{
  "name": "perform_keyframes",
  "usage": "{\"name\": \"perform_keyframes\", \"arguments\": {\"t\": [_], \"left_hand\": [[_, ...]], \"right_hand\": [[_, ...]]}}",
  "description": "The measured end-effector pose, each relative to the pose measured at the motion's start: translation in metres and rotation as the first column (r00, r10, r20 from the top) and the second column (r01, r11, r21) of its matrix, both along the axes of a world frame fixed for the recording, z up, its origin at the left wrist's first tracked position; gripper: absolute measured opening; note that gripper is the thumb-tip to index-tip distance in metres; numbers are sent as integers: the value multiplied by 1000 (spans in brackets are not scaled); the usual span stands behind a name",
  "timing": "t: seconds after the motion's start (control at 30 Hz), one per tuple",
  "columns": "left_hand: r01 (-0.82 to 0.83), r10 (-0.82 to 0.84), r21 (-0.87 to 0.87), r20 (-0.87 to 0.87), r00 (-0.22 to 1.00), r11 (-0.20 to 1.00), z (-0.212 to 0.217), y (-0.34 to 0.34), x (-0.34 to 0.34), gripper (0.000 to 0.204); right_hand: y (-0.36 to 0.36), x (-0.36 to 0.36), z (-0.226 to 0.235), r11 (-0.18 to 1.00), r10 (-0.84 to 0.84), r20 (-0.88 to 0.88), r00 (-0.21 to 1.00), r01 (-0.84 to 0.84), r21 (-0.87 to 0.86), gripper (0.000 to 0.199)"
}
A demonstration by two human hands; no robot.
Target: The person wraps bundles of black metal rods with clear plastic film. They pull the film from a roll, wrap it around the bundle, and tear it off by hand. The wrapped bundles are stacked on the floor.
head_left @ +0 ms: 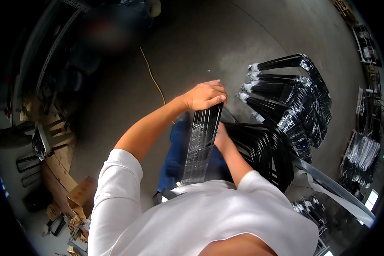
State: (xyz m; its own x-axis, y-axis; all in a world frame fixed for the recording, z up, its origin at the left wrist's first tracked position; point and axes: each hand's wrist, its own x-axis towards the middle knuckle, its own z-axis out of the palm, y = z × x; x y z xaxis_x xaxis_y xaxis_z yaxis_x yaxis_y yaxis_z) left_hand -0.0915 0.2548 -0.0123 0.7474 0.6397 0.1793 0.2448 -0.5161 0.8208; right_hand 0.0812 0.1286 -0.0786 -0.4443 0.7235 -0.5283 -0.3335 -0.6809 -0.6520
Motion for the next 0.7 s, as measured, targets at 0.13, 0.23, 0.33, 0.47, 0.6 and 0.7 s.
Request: {"name": "perform_keyframes", "arguments": {"t": [0.13,0.23,0.33,0.47,0.6,0.7], "left_hand": [[-365,370,61,-141,918,929,14,-23,-17,31],[-851,868,210,-246,431,482,9,-72,-51,32],[-684,821,-729,-407,401,-27,-1,-107,-92,53],[-300,766,-952,-149,625,60,25,-105,-99,61],[-735,800,-664,-363,477,136,35,-97,-93,66],[-669,849,-739,-299,435,82,74,-78,-85,69]], "right_hand": [[-6,-62,3,970,242,-109,964,-237,58,21],[8,-88,5,983,178,-227,957,-185,-5,20],[16,-92,12,982,148,-276,950,-174,-71,20],[25,-96,26,976,138,-289,947,-180,-125,19],[42,-82,42,939,125,-262,957,-199,-279,18],[54,-47,48,959,113,26,993,-103,-263,21]]}}
